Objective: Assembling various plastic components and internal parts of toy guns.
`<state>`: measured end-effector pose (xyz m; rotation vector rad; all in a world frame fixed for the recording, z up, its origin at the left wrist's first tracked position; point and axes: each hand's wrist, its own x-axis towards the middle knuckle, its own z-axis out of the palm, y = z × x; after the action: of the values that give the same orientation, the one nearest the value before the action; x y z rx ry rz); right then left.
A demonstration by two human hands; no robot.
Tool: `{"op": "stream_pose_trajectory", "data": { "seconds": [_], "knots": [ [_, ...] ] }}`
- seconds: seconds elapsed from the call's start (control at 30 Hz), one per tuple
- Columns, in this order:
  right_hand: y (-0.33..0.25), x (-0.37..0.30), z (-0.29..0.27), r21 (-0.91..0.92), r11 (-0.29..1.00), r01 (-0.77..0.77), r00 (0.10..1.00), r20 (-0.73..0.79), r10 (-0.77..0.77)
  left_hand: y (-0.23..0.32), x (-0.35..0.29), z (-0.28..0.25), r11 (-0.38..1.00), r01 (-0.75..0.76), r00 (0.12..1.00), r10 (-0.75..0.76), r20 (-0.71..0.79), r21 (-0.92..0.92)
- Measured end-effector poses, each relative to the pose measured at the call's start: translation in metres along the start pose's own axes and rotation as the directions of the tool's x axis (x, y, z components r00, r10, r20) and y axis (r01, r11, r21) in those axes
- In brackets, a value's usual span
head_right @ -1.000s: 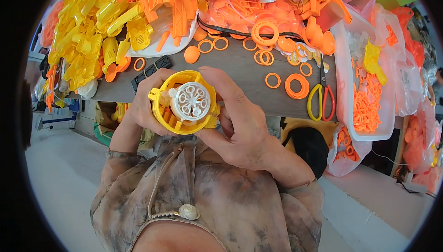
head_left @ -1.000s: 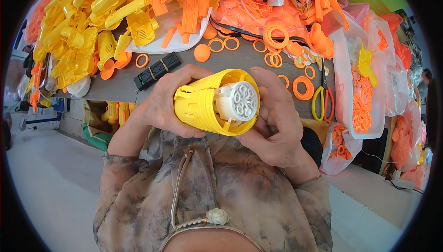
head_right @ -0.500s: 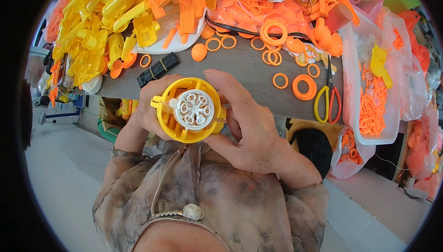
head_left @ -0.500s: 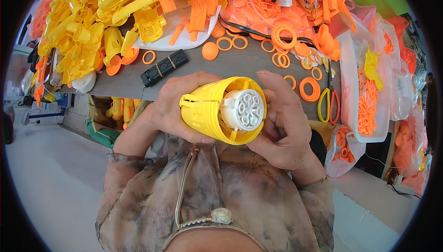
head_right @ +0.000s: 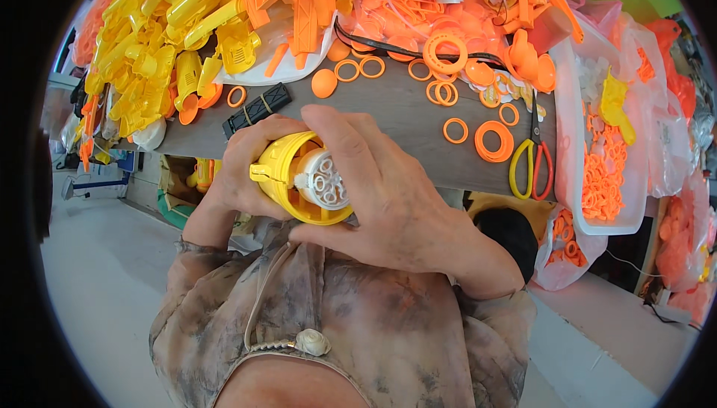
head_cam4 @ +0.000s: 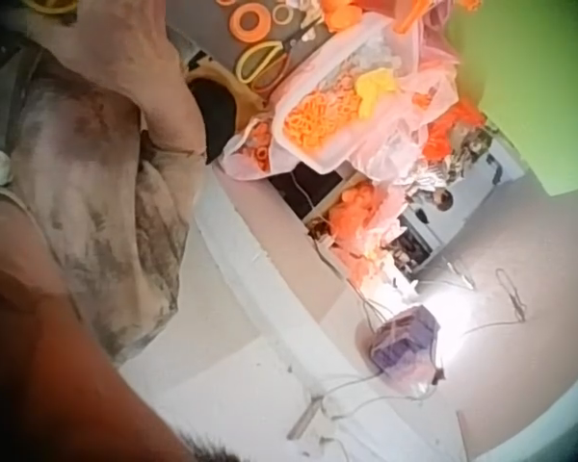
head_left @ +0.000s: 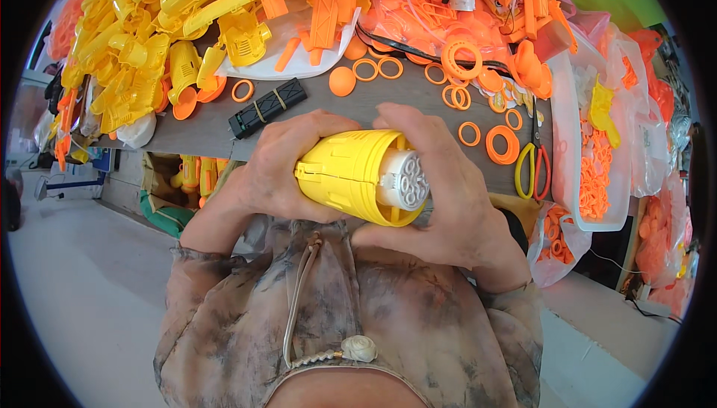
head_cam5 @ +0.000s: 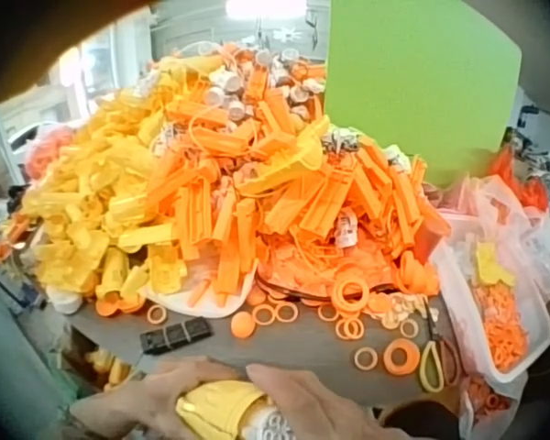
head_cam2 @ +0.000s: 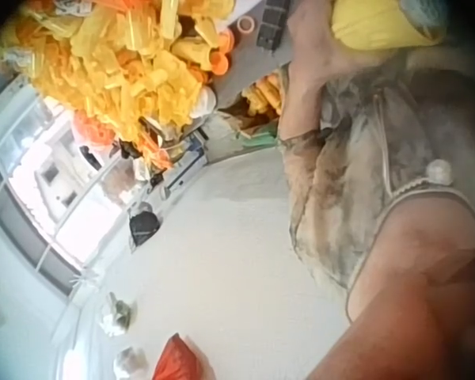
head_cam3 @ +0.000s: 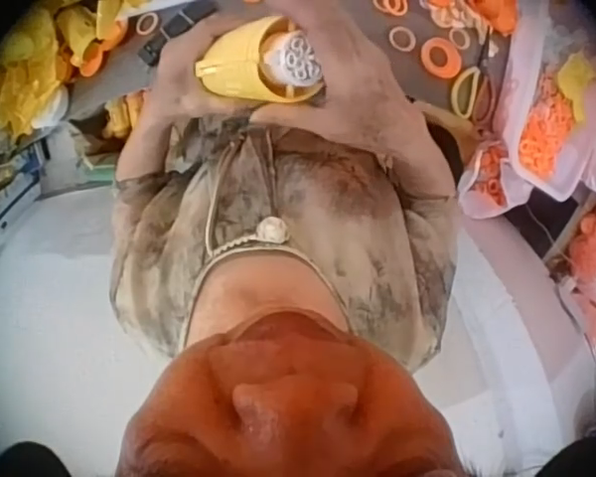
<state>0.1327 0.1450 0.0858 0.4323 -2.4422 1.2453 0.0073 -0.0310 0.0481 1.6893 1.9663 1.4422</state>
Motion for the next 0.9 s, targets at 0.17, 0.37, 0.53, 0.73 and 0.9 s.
{"op": "stream_pose_trajectory", "data": {
  "seconds": [0.17,0.37,0.53,0.73,0.9],
  "knots": [
    [0.011,0.000,0.009,-0.005,0.999,0.035,0.997,-0.065,-0.035,0.002,0.002,-0.003,0.995,-0.043,0.999,0.044,-0.014,0.085],
    [0.019,0.001,0.003,0.008,0.995,0.095,0.987,-0.127,-0.094,0.004,0.012,-0.014,0.978,-0.104,0.993,0.113,-0.040,0.178],
    [0.024,-0.003,0.003,0.277,0.955,0.106,0.939,-0.344,-0.005,-0.004,0.004,0.009,0.834,-0.038,0.894,-0.218,-0.392,-0.550],
    [0.017,-0.013,0.018,0.006,0.998,0.055,0.958,-0.283,-0.051,-0.027,0.009,0.029,0.943,-0.188,0.766,-0.033,-0.642,-0.273],
    [0.012,-0.017,0.024,-0.081,0.993,0.085,0.932,-0.347,-0.108,-0.020,0.016,0.024,0.826,-0.197,0.825,-0.151,-0.544,-0.528]
  ]
}}
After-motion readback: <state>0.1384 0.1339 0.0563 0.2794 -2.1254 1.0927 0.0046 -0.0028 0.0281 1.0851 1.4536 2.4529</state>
